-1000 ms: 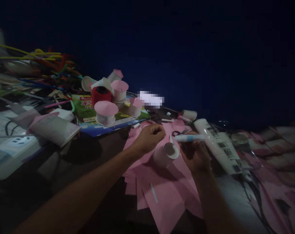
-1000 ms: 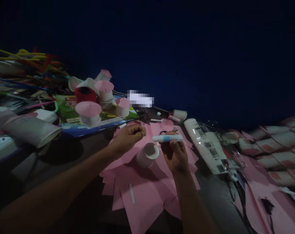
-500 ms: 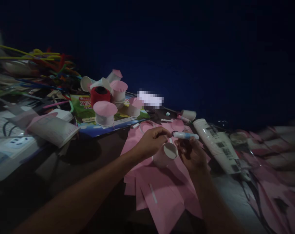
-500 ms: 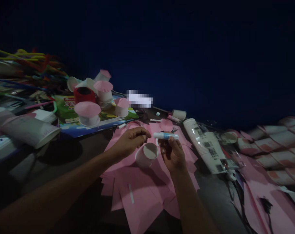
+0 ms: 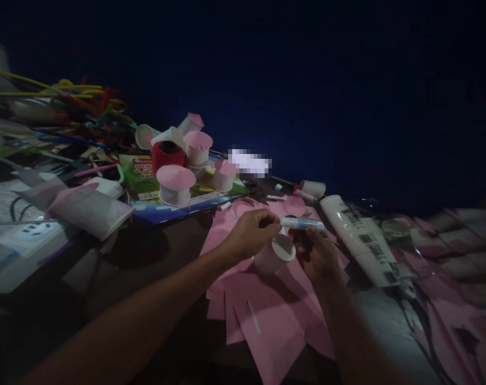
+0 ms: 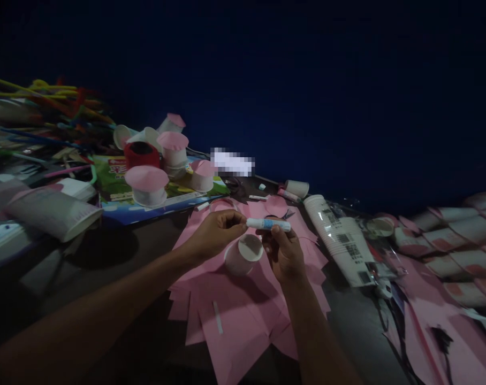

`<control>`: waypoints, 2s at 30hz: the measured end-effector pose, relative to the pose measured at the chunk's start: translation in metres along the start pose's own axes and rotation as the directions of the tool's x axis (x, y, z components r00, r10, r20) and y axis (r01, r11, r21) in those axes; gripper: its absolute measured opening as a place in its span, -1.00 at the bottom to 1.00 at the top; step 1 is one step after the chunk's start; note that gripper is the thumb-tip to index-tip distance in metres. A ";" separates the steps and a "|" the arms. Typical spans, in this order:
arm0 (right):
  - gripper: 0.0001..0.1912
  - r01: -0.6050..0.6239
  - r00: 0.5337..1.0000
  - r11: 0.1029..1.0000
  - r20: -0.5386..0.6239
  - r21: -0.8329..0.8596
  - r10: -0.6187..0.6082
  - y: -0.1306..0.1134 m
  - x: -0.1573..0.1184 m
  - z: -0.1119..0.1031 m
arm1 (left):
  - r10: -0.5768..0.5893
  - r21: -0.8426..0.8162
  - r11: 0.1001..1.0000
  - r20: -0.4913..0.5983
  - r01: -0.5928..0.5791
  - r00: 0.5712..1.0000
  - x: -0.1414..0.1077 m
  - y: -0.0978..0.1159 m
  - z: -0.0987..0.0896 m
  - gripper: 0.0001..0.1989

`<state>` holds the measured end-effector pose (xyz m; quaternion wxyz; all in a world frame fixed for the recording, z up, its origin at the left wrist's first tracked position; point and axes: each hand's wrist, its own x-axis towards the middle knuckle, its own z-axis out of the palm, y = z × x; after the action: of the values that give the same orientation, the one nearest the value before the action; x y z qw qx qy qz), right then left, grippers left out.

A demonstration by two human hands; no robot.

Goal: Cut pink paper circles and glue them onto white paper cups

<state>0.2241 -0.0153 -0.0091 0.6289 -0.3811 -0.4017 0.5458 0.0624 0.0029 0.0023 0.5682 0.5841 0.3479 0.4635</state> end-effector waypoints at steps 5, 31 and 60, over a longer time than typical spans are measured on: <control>-0.75 -0.023 0.999 1.000 -0.025 0.007 0.024 0.001 0.000 0.000 | -0.015 0.023 1.000 -0.007 0.016 1.000 0.000 0.003 0.000 -0.93; -0.74 0.083 0.985 0.995 -0.155 0.058 -0.073 -0.021 0.010 -0.015 | 0.068 0.626 0.767 0.138 -0.140 0.988 0.007 -0.003 -0.026 -0.62; -0.80 0.264 0.960 0.929 -0.026 -0.259 -0.280 -0.022 -0.006 -0.002 | -0.176 0.588 0.790 0.490 -0.175 0.854 -0.006 0.004 -0.025 -0.06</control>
<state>0.2337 -0.0235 0.0094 0.6570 -0.4159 -0.4970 0.3853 0.0367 0.0056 0.0039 0.4198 0.8390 0.3123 0.1493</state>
